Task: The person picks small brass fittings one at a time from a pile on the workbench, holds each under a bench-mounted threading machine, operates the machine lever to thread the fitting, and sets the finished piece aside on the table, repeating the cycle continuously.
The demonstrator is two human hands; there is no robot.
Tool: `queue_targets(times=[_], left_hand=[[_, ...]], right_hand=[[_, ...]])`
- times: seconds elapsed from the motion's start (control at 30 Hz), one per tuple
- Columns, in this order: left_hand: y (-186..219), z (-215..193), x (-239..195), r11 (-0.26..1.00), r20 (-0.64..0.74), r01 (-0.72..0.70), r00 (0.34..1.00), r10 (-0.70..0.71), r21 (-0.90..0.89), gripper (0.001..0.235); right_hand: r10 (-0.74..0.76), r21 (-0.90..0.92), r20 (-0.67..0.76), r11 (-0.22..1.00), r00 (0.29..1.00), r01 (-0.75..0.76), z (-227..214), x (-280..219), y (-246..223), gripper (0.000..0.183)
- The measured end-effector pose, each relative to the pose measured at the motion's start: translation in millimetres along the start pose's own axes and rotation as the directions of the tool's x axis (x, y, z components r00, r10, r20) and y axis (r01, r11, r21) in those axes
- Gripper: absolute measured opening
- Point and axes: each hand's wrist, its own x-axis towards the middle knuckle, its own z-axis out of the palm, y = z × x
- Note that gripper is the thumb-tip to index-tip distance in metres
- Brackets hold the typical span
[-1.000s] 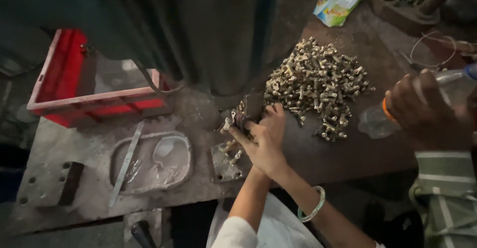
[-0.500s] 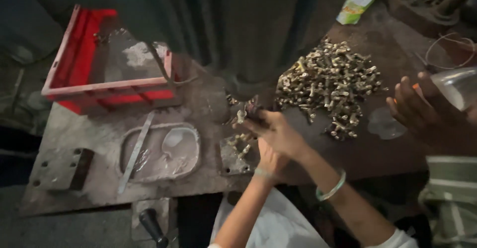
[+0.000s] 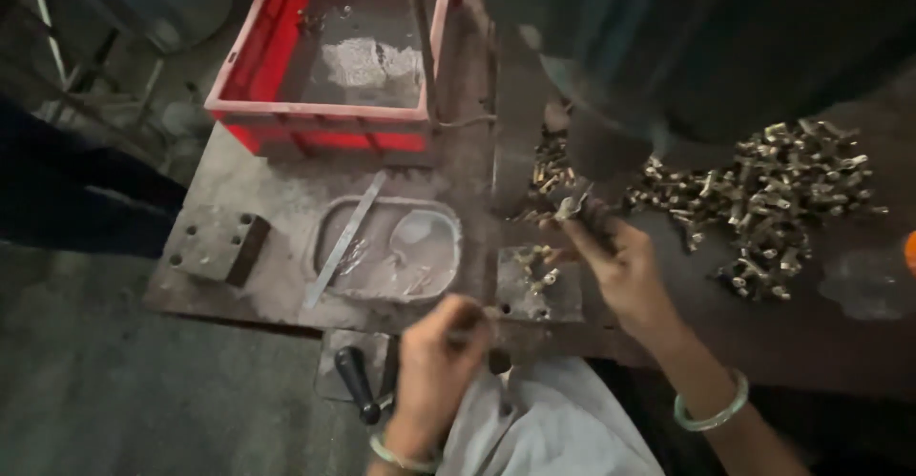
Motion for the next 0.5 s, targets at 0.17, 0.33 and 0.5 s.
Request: queue_targets(times=[0.17, 0.33, 0.5], left_hand=[[1.8, -41.0, 46.2, 0.946, -0.134, -0.062, 0.985, 0.109, 0.317, 0.013], [-26.3, -32.2, 66.9, 0.819, -0.048, -0.133, 0.98, 0.192, 0.558, 0.009], [-46.8, -36.7, 69.7, 0.917, -0.073, -0.021, 0.996, 0.055, 0.399, 0.011]], right_hand=[[0.029, 0.145, -0.051, 0.989, 0.998, -0.022, 4.4, 2.2, 10.2, 0.025], [0.034, 0.126, 0.022, 0.991, 0.999, -0.037, -3.8, 2.9, 28.2, 0.025], [0.022, 0.1, 0.033, 0.995, 0.999, -0.025, -6.0, -1.9, 14.9, 0.024]])
